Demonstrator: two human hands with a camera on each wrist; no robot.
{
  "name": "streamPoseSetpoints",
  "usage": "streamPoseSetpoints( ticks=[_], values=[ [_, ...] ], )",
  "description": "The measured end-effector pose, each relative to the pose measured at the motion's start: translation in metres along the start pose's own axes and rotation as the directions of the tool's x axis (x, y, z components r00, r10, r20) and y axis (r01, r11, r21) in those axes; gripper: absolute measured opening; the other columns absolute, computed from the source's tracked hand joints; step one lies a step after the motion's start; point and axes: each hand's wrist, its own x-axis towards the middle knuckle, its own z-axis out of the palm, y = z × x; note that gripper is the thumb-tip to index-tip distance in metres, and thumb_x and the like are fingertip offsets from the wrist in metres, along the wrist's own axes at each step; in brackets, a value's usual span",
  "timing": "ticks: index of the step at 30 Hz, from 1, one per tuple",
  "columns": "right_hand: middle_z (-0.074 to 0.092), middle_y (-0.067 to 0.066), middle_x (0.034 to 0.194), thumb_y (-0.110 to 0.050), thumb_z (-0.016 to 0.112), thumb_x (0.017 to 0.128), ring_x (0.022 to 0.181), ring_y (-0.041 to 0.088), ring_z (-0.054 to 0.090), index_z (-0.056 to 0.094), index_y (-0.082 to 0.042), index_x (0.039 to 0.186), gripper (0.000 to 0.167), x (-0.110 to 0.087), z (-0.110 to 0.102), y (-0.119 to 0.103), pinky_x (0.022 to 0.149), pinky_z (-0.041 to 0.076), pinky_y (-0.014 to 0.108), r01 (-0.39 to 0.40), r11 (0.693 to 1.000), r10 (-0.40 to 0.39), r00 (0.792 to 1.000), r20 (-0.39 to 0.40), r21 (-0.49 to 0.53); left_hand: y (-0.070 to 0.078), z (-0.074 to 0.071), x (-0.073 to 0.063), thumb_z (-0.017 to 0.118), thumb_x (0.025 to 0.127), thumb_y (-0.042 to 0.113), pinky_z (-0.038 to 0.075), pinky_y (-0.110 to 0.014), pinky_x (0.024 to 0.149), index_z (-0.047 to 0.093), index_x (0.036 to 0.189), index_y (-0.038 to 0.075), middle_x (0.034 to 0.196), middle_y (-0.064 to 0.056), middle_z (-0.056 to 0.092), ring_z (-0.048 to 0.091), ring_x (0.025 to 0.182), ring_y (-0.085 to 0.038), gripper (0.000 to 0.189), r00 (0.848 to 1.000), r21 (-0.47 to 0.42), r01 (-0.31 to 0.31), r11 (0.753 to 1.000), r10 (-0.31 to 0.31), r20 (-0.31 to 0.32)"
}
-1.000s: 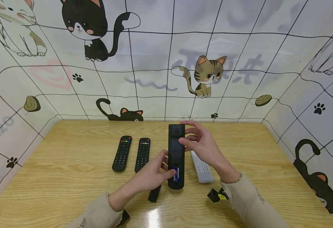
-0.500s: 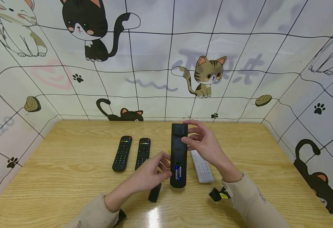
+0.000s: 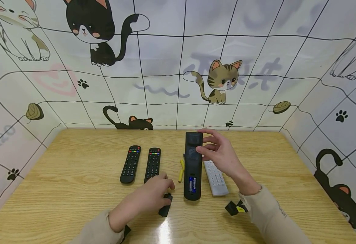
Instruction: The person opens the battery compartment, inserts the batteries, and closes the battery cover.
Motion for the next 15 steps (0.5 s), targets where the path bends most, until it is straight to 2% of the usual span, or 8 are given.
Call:
streamPoseSetpoints(
  ticks=[5,12,15],
  values=[
    [0.063,0.024,0.121,0.000,0.070,0.097,0.095,0.030,0.071,0.047,-0.006,0.150,0.058,-0.0002,-0.0015,-0.0001,0.074,0.062,0.045,-0.002,1.000,0.002,1.000,-0.004,0.002,0.0008,0.0028,-0.0001,0.084,0.086,0.010,0.049,-0.025,0.066,0.073,0.108,0.006,0.096,0.000,0.056,0.051,0.078,-0.011,0.025,0.998,0.072,0.044,0.996,-0.046,0.037],
    [0.064,0.022,0.121,0.000,0.071,0.096,0.094,0.030,0.071,0.048,-0.009,0.150,0.059,-0.0015,-0.0023,-0.0005,0.073,0.062,0.046,0.000,1.000,0.000,1.000,-0.004,0.007,-0.0007,0.0045,0.0017,0.085,0.085,0.009,0.050,-0.027,0.068,0.073,0.105,0.006,0.093,0.000,0.056,0.053,0.081,-0.013,0.024,0.995,0.074,0.074,0.994,-0.079,0.057],
    [0.064,0.021,0.121,-0.001,0.071,0.096,0.095,0.030,0.072,0.049,-0.011,0.150,0.058,-0.0016,-0.0024,0.0000,0.073,0.062,0.045,0.002,1.000,-0.002,1.000,-0.007,0.004,-0.0010,0.0045,0.0025,0.085,0.084,0.008,0.051,-0.028,0.070,0.073,0.103,0.006,0.093,-0.001,0.058,0.055,0.083,-0.015,0.023,0.996,0.086,0.063,0.994,-0.068,0.054]
  ],
)
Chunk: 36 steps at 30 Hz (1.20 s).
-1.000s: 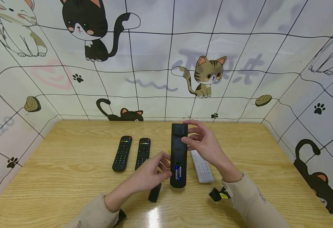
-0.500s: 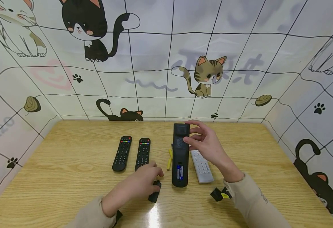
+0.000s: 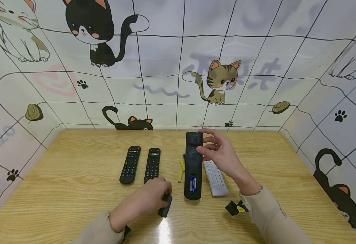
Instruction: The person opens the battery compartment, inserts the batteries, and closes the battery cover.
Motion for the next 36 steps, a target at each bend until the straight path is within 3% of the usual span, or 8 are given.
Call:
streamPoseSetpoints(
  ticks=[5,9,14,21,36],
  values=[
    [0.063,0.022,0.122,0.000,0.070,0.097,0.096,0.031,0.071,0.049,-0.011,0.149,0.057,0.0004,-0.0004,0.0016,0.073,0.062,0.045,0.006,1.000,-0.006,1.000,-0.003,-0.013,-0.0011,0.0007,0.0010,0.086,0.083,0.007,0.051,-0.028,0.070,0.073,0.100,0.005,0.093,-0.001,0.061,0.056,0.083,-0.014,0.022,1.000,0.012,-0.025,1.000,0.025,-0.008],
    [0.063,0.023,0.122,0.000,0.070,0.097,0.096,0.031,0.071,0.049,-0.010,0.149,0.057,0.0006,-0.0006,0.0018,0.073,0.062,0.044,0.005,1.000,-0.005,1.000,-0.003,-0.015,-0.0021,0.0017,0.0008,0.086,0.082,0.006,0.050,-0.026,0.068,0.073,0.101,0.006,0.093,0.000,0.060,0.054,0.081,-0.012,0.024,0.999,-0.022,-0.036,0.999,0.036,-0.022],
    [0.064,0.022,0.122,0.000,0.070,0.097,0.095,0.031,0.071,0.047,-0.008,0.150,0.059,0.0005,-0.0006,0.0013,0.073,0.062,0.045,0.005,1.000,-0.004,1.000,0.003,-0.008,-0.0031,0.0027,0.0001,0.086,0.081,0.003,0.048,-0.024,0.066,0.072,0.101,0.007,0.089,0.003,0.057,0.051,0.077,-0.010,0.025,0.994,-0.053,-0.092,0.994,0.089,-0.058],
    [0.064,0.022,0.122,-0.001,0.070,0.097,0.095,0.032,0.071,0.047,-0.007,0.151,0.059,0.0005,-0.0005,0.0033,0.072,0.062,0.045,0.012,1.000,-0.012,1.000,0.008,-0.007,-0.0042,0.0018,0.0004,0.085,0.082,-0.002,0.048,-0.024,0.065,0.072,0.101,0.010,0.089,0.003,0.056,0.051,0.076,-0.009,0.026,0.990,-0.100,-0.131,0.986,0.125,-0.062],
    [0.064,0.022,0.122,-0.002,0.070,0.097,0.095,0.032,0.071,0.049,-0.012,0.150,0.058,-0.0008,-0.0007,0.0010,0.073,0.062,0.045,0.004,1.000,-0.004,1.000,0.006,-0.004,-0.0032,0.0013,0.0011,0.082,0.082,-0.006,0.049,-0.024,0.068,0.073,0.100,0.013,0.089,0.004,0.057,0.054,0.080,-0.009,0.027,0.972,-0.093,-0.221,0.971,0.211,-0.109]
  ],
)
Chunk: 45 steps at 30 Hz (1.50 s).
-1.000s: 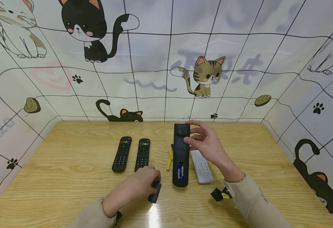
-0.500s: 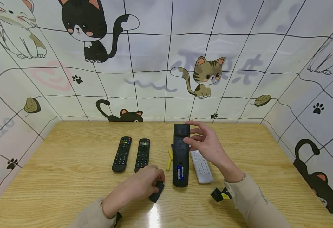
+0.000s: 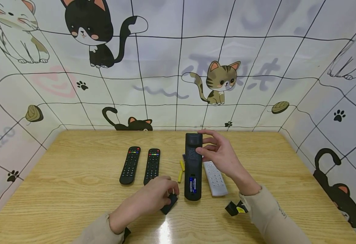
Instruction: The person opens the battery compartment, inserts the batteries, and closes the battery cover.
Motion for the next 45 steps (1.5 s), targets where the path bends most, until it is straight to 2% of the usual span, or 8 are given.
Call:
streamPoseSetpoints(
  ticks=[3,15,24,33,39,45],
  values=[
    [0.064,0.021,0.122,-0.002,0.071,0.097,0.096,0.033,0.071,0.050,-0.014,0.149,0.058,-0.0002,0.0004,0.0001,0.072,0.062,0.046,0.000,1.000,0.000,1.000,0.000,0.001,0.0002,-0.0001,0.0014,0.083,0.081,-0.005,0.050,-0.023,0.068,0.073,0.099,0.013,0.088,0.005,0.058,0.055,0.080,-0.009,0.027,1.000,-0.001,-0.016,1.000,0.016,-0.005],
    [0.064,0.021,0.123,-0.001,0.070,0.097,0.095,0.032,0.071,0.046,-0.008,0.151,0.060,-0.0007,0.0013,0.0011,0.072,0.062,0.046,0.004,1.000,-0.004,1.000,0.006,0.000,0.0001,-0.0005,0.0022,0.083,0.082,-0.005,0.050,-0.022,0.066,0.075,0.098,0.013,0.084,0.007,0.058,0.057,0.077,-0.009,0.026,0.998,-0.042,-0.052,0.998,0.050,-0.041],
    [0.064,0.021,0.122,-0.001,0.071,0.097,0.094,0.030,0.072,0.048,-0.008,0.150,0.059,-0.0003,0.0011,0.0026,0.072,0.062,0.045,0.010,1.000,-0.010,1.000,-0.001,-0.013,0.0008,-0.0018,0.0025,0.080,0.084,-0.007,0.051,-0.022,0.065,0.077,0.099,0.013,0.086,0.005,0.060,0.057,0.076,-0.005,0.025,0.998,-0.092,-0.058,0.994,0.055,-0.040],
    [0.064,0.022,0.122,-0.003,0.071,0.097,0.094,0.029,0.072,0.049,-0.011,0.149,0.057,-0.0021,0.0015,0.0032,0.072,0.062,0.045,0.017,1.000,-0.017,1.000,0.001,-0.012,0.0020,-0.0014,0.0022,0.079,0.085,-0.007,0.051,-0.021,0.065,0.077,0.099,0.014,0.085,0.008,0.059,0.055,0.076,-0.003,0.025,0.996,-0.118,-0.069,0.991,0.062,-0.061],
    [0.064,0.022,0.121,-0.002,0.071,0.097,0.094,0.030,0.071,0.049,-0.010,0.149,0.057,-0.0014,0.0011,0.0026,0.072,0.062,0.045,0.016,1.000,-0.016,1.000,-0.006,-0.012,0.0027,-0.0012,0.0041,0.079,0.086,-0.006,0.053,-0.021,0.068,0.077,0.100,0.013,0.087,0.008,0.061,0.058,0.078,-0.003,0.024,0.987,-0.139,-0.135,0.981,0.122,-0.104],
    [0.064,0.021,0.121,-0.002,0.071,0.097,0.095,0.030,0.072,0.051,-0.013,0.148,0.057,-0.0015,0.0014,0.0013,0.072,0.062,0.045,0.009,1.000,-0.009,1.000,-0.010,-0.012,0.0045,0.0000,0.0041,0.078,0.087,-0.006,0.053,-0.021,0.069,0.076,0.102,0.014,0.089,0.007,0.062,0.059,0.081,-0.003,0.024,0.969,-0.154,-0.206,0.966,0.179,-0.170]
  ],
)
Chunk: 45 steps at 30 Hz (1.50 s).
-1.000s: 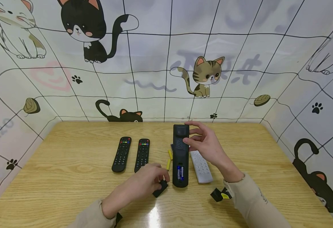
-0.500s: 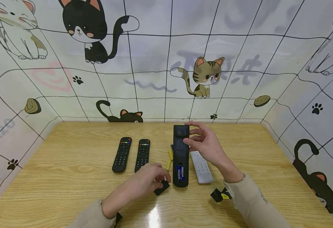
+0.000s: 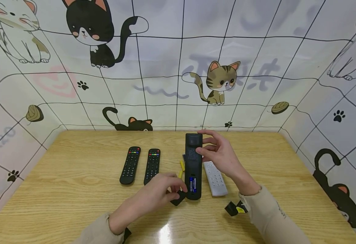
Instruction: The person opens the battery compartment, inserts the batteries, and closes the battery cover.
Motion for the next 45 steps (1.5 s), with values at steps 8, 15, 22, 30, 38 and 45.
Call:
streamPoseSetpoints(
  ticks=[8,15,22,30,38,45],
  values=[
    [0.064,0.021,0.122,-0.002,0.071,0.097,0.096,0.032,0.072,0.050,-0.012,0.149,0.057,0.001,0.001,-0.001,0.073,0.062,0.045,-0.008,1.000,0.008,1.000,0.006,0.010,0.002,0.002,-0.001,0.076,0.090,-0.003,0.056,-0.022,0.072,0.071,0.107,0.014,0.091,0.006,0.061,0.059,0.084,-0.005,0.024,0.997,-0.080,0.012,0.997,-0.018,-0.080],
    [0.064,0.022,0.122,-0.002,0.071,0.097,0.095,0.033,0.071,0.050,-0.013,0.148,0.057,0.002,0.003,-0.001,0.072,0.062,0.046,-0.002,1.000,0.002,1.000,0.011,0.015,0.005,0.004,0.001,0.076,0.091,-0.002,0.057,-0.023,0.072,0.071,0.108,0.014,0.093,0.004,0.061,0.059,0.086,-0.009,0.023,0.991,-0.143,0.007,0.990,-0.026,-0.133],
    [0.064,0.023,0.122,-0.002,0.071,0.097,0.095,0.032,0.072,0.051,-0.014,0.148,0.056,0.003,0.004,-0.001,0.072,0.062,0.045,0.011,1.000,-0.011,1.000,0.011,0.008,0.008,0.008,0.003,0.076,0.090,-0.003,0.058,-0.023,0.071,0.070,0.107,0.014,0.092,0.004,0.058,0.057,0.086,-0.012,0.024,0.980,-0.149,-0.014,0.989,-0.016,-0.199],
    [0.064,0.021,0.121,-0.002,0.072,0.096,0.095,0.031,0.072,0.050,-0.011,0.149,0.057,0.004,0.006,-0.002,0.072,0.062,0.044,0.007,1.000,-0.007,1.000,0.001,0.000,0.009,0.009,0.007,0.076,0.091,-0.003,0.058,-0.024,0.072,0.070,0.108,0.013,0.095,0.003,0.059,0.058,0.088,-0.015,0.024,0.974,-0.184,-0.034,0.982,-0.009,-0.226],
    [0.064,0.021,0.120,-0.001,0.071,0.096,0.095,0.029,0.072,0.050,-0.012,0.148,0.057,0.004,0.007,-0.002,0.072,0.062,0.045,0.011,1.000,-0.011,1.000,-0.007,0.013,0.010,0.012,0.008,0.076,0.090,-0.004,0.058,-0.022,0.071,0.070,0.108,0.012,0.095,0.002,0.058,0.058,0.088,-0.015,0.024,0.966,-0.140,-0.051,0.989,0.013,-0.257],
    [0.064,0.021,0.119,0.000,0.071,0.096,0.096,0.030,0.072,0.052,-0.016,0.146,0.056,0.003,0.007,-0.003,0.072,0.062,0.045,0.017,1.000,-0.017,1.000,-0.009,0.020,0.010,0.016,0.009,0.077,0.090,-0.004,0.057,-0.020,0.069,0.070,0.108,0.010,0.095,0.000,0.059,0.058,0.085,-0.016,0.024,0.959,-0.091,-0.072,0.993,0.043,-0.282]
  ],
)
